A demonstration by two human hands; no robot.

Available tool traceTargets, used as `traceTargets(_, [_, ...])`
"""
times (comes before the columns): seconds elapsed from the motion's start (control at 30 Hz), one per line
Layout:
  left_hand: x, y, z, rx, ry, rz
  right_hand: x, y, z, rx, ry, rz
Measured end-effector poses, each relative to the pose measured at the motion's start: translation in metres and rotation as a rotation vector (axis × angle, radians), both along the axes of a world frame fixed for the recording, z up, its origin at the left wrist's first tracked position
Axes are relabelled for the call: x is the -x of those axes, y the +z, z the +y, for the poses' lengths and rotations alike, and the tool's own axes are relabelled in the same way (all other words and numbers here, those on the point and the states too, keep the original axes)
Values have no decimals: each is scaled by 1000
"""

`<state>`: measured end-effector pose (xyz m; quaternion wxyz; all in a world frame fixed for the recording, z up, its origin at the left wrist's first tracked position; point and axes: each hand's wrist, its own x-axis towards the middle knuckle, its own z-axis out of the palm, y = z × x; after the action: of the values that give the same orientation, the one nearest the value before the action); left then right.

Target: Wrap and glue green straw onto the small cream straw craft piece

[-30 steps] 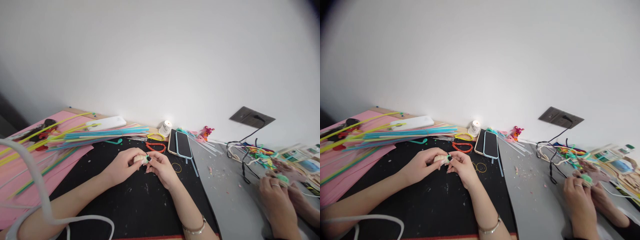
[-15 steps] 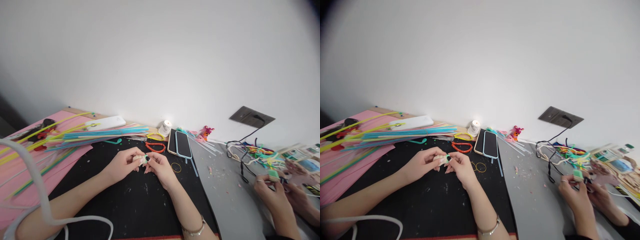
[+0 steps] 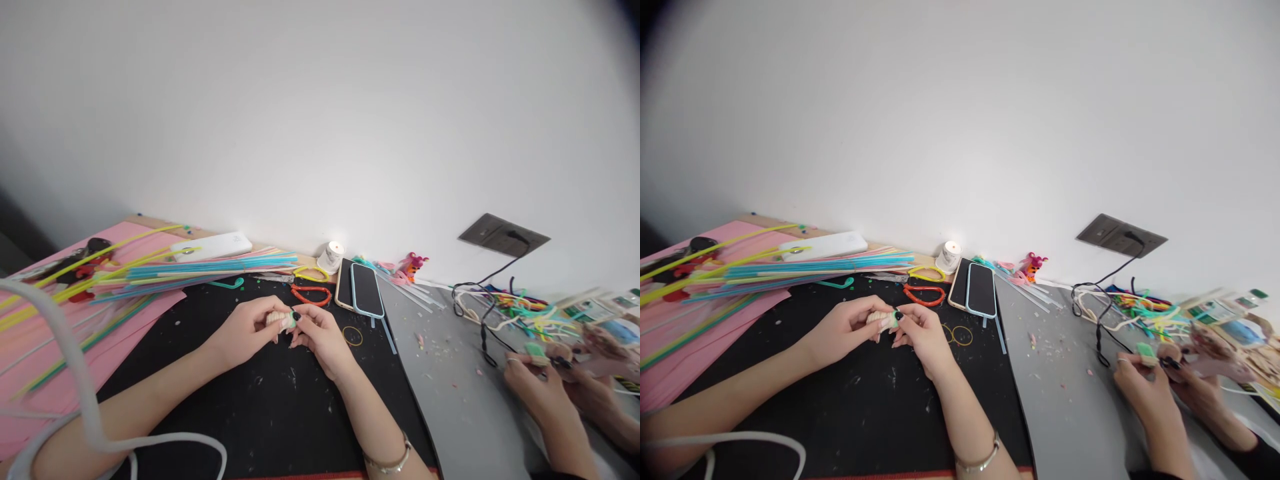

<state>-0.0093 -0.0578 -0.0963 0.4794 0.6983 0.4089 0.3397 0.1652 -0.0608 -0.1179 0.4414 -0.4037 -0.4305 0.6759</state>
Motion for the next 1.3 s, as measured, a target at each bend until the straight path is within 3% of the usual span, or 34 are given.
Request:
traceTargets(0.2, [0,-5,1,49,29,-54,-1,2,2,-68,-21,-96])
traceTargets(0.37, [0,-9,1,81,32,-80,-5,10,2,-415,-171,-459])
traceTargets(0.5, [-1,-6,1,90,27,-61,-9,15,-1,-697,-158,-658])
traceTargets(0.63, [-2,-4,2,85,27,-44,-11,16,-1,-855,-149,-714])
traceTargets(0.9, [-1,-6,3,75,24,-11,-12,16,1,-931,-153,-718])
traceTargets(1.3, [-1,1,1,88,5,-29,-11,18,-1,-803,-169,-706])
